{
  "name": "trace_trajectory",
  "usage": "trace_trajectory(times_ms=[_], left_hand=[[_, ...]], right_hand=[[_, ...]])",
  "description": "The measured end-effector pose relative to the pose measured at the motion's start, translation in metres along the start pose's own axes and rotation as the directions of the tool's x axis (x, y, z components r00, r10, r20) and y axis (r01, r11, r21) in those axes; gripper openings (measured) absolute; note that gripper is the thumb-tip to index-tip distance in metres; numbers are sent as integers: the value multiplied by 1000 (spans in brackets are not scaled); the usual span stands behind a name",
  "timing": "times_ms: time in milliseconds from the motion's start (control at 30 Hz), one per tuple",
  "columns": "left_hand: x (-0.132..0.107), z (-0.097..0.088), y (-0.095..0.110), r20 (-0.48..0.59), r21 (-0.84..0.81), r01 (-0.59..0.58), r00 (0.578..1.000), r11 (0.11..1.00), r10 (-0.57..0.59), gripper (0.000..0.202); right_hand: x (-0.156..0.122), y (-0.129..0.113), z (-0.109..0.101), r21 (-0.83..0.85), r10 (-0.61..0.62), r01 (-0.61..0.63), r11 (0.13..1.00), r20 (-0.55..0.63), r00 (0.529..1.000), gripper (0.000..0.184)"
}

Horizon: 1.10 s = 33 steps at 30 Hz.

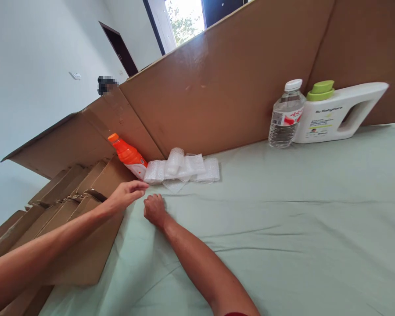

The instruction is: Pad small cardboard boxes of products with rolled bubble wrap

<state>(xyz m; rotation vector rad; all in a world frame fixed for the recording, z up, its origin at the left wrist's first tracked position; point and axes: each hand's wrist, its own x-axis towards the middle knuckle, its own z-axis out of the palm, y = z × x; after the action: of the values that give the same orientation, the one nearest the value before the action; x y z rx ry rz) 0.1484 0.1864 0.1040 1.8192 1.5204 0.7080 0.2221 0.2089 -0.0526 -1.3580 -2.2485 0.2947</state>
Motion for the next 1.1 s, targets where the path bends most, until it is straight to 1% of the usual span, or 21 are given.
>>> trace_trajectory(times_ms=[33,67,100,133,167,200,267,300,367,467,500,567,667,767,833,900,933,1000,1033,1067,1100], left_hand=[[-16,-16,-5,8,69,-43,999,997,42,28],[-33,-33,-11,30,204,-136,991,970,132,31],[-51,-52,-19,35,355,-203,978,913,204,35],[-68,-70,-27,19,491,-220,970,843,242,41],[-85,-88,-36,-15,606,-201,964,769,264,47],[-101,-103,-44,-64,692,-153,960,705,271,53],[-129,-127,-58,-175,782,-22,951,622,253,64],[-140,-135,-62,-218,792,36,949,609,228,68],[-155,-142,-67,-269,761,129,954,636,129,73],[-163,-141,-65,-258,653,214,965,727,-52,74],[-164,-138,-63,-248,625,224,965,748,-82,74],[-166,-131,-60,-229,593,209,970,777,-86,74],[-176,-119,-56,-176,576,114,984,809,-13,77],[-192,-105,-50,-34,570,-82,992,817,124,74],[-203,-93,-44,101,543,-247,968,803,230,69],[-212,-83,-35,206,486,-389,921,783,330,65],[-215,-78,-30,233,454,-441,898,775,374,63],[-221,-71,-21,225,398,-500,866,769,447,58],[-224,-69,-18,182,380,-505,862,775,473,54],[-227,-68,-18,108,371,-490,866,789,488,50],[-229,-68,-20,3,370,-452,874,812,486,49]], right_hand=[[1,0,-1,-4,7,-7,1000,5,1000,26],[2,-1,-1,-9,13,-13,1000,11,1000,25],[3,-1,-2,-14,18,-18,1000,18,1000,25],[4,-1,-3,-20,22,-22,1000,25,999,24],[5,-1,-3,-27,26,-25,999,32,999,24],[6,-1,-4,-36,29,-28,999,39,999,23],[7,-2,-7,-60,37,-34,998,54,998,21],[7,-3,-8,-73,41,-37,997,63,997,21],[7,-8,-13,-96,45,-37,995,80,996,24],[2,-15,-23,-106,41,-29,994,112,993,28],[-1,-18,-28,-101,41,-29,994,123,992,29],[-10,-20,-38,-80,48,-37,996,142,989,26],[-33,-16,-58,-24,67,-64,998,148,987,22],[-68,-3,-81,54,85,-94,994,142,986,28],[-96,10,-98,110,106,-122,986,142,984,30],[-125,23,-114,156,137,-160,975,148,979,32],[-140,29,-121,169,156,-181,969,152,976,34],[-171,40,-133,206,202,-232,950,159,966,37],[-187,43,-138,241,232,-266,933,161,959,37],[-202,45,-141,287,264,-303,909,167,950,38],[-216,46,-144,342,295,-339,876,176,939,38]])
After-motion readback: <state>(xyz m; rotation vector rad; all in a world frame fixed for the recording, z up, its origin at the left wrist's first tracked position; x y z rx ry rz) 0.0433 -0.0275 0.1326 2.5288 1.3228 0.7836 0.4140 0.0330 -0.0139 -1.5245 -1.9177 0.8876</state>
